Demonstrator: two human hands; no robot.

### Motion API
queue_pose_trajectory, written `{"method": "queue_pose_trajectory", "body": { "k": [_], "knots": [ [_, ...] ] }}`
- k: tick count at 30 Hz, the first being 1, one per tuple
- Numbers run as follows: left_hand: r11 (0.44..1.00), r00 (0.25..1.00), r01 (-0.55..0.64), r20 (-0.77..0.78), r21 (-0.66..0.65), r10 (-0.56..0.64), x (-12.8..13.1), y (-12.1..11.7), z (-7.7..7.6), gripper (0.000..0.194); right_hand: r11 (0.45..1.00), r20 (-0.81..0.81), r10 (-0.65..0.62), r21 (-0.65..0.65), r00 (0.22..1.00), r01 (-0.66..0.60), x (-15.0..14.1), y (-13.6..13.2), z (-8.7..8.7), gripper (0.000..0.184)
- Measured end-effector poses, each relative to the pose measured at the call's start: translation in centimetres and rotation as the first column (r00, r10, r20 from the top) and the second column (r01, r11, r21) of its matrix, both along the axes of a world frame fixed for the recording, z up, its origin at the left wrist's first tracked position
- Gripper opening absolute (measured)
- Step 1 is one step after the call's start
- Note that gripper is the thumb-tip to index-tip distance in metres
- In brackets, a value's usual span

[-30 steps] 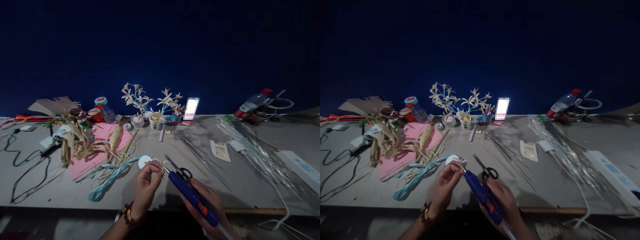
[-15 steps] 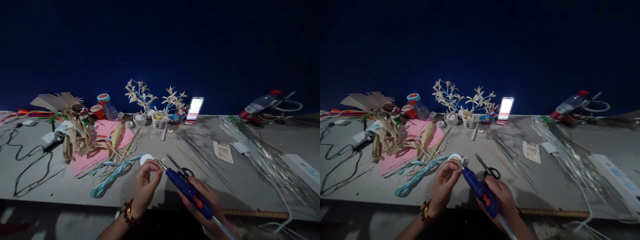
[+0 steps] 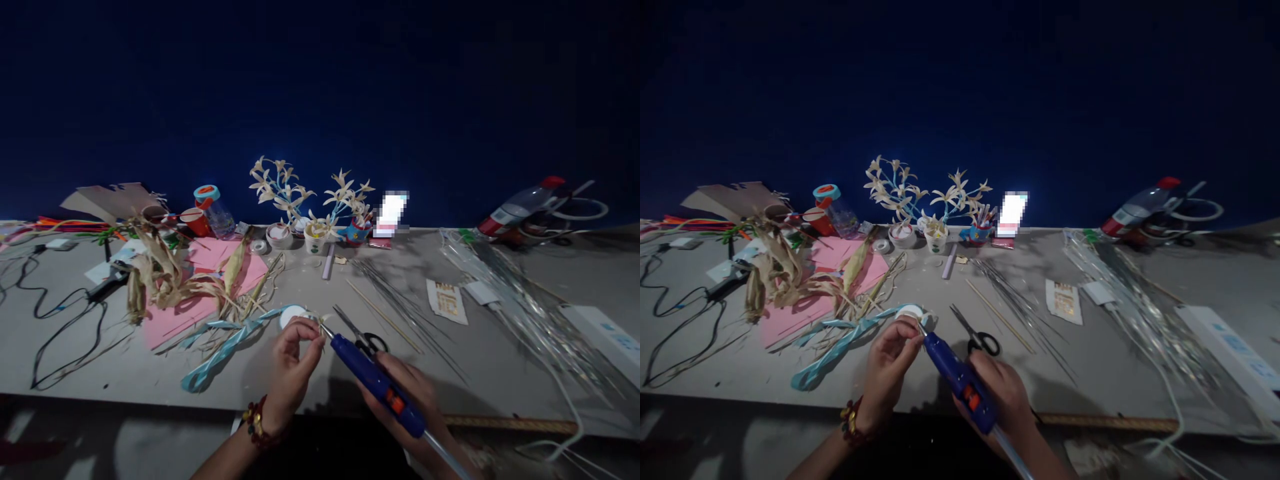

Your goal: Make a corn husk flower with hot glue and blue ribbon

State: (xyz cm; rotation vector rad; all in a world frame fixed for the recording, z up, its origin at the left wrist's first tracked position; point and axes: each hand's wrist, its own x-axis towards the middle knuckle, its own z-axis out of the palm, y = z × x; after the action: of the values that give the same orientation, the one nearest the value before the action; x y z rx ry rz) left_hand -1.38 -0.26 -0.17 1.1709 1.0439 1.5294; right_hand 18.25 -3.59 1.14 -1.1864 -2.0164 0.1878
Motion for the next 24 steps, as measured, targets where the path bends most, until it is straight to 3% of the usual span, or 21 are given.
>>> {"method": "queue_pose_trajectory", "body": {
  "k": [24],
  "knots": [
    [1.000, 0.999, -0.002, -0.033, -0.010, 0.002, -0.14, 0.02, -0.04, 0.014, 0.997, 0.045, 0.003, -0.075, 0.999, 0.000, 0.32, -0.19, -0.22, 0.020]
  ]
}}
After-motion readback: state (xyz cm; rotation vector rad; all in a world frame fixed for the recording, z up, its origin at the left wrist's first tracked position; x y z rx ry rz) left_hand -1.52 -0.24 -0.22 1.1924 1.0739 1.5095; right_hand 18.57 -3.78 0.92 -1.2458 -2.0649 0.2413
